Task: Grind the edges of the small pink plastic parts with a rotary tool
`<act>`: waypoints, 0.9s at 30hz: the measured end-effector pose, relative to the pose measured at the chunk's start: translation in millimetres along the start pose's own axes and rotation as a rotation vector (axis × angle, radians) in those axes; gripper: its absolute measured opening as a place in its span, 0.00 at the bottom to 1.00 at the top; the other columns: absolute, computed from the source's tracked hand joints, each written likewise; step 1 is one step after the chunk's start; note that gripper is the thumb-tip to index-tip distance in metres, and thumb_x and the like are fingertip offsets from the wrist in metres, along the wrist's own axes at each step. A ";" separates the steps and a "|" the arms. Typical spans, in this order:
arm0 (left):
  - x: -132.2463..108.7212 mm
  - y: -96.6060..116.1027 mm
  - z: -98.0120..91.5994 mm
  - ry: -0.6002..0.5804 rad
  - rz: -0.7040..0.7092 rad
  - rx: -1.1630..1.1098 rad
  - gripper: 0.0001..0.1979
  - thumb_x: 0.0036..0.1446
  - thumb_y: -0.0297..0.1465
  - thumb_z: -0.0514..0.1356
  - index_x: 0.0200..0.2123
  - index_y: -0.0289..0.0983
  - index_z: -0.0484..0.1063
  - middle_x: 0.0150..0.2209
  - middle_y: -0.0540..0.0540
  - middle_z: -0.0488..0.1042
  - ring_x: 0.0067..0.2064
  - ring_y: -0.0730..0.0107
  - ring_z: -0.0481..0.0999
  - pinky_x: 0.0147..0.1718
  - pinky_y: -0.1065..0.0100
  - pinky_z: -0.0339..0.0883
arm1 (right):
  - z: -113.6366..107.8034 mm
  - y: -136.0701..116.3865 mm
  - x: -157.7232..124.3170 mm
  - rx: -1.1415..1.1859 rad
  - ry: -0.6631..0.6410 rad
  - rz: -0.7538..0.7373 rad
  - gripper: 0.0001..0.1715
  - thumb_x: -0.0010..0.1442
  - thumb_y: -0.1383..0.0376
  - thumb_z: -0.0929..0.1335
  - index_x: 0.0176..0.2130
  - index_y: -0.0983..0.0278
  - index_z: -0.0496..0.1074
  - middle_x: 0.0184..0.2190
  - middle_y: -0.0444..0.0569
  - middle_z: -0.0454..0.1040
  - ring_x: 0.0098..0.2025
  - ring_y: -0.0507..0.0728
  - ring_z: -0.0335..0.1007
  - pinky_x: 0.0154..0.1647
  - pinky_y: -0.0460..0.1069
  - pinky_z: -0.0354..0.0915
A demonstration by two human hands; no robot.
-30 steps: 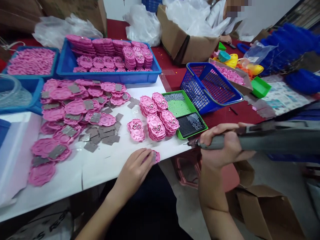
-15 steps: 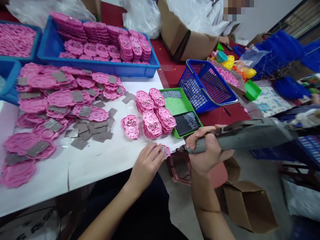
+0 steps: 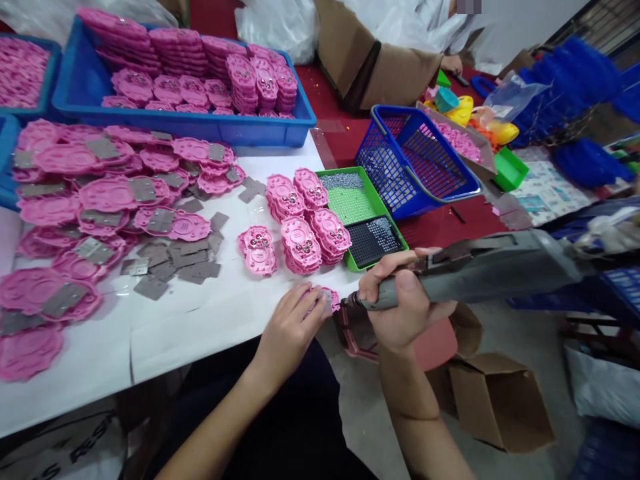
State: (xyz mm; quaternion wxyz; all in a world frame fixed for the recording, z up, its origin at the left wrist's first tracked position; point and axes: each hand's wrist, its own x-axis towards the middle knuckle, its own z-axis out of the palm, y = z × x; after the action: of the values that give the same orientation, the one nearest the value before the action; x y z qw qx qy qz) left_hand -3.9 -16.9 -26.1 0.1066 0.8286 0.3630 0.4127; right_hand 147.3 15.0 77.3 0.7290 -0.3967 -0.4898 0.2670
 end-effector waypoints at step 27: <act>4.7 0.2 -2.3 -0.025 -0.063 -0.094 0.10 0.73 0.28 0.59 0.55 0.37 0.73 0.52 0.39 0.81 0.57 0.53 0.80 0.56 0.47 0.79 | 3.6 10.3 -6.7 -0.039 -0.002 0.051 0.13 0.63 0.63 0.72 0.48 0.55 0.69 0.29 0.35 0.76 0.16 0.47 0.66 0.15 0.45 0.66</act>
State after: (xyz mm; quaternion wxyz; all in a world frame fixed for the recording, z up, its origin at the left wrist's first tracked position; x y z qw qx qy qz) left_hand -3.7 -14.0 -21.7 0.1629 0.8159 0.3675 0.4156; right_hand 141.4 16.5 66.0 0.7136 -0.4231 -0.4853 0.2761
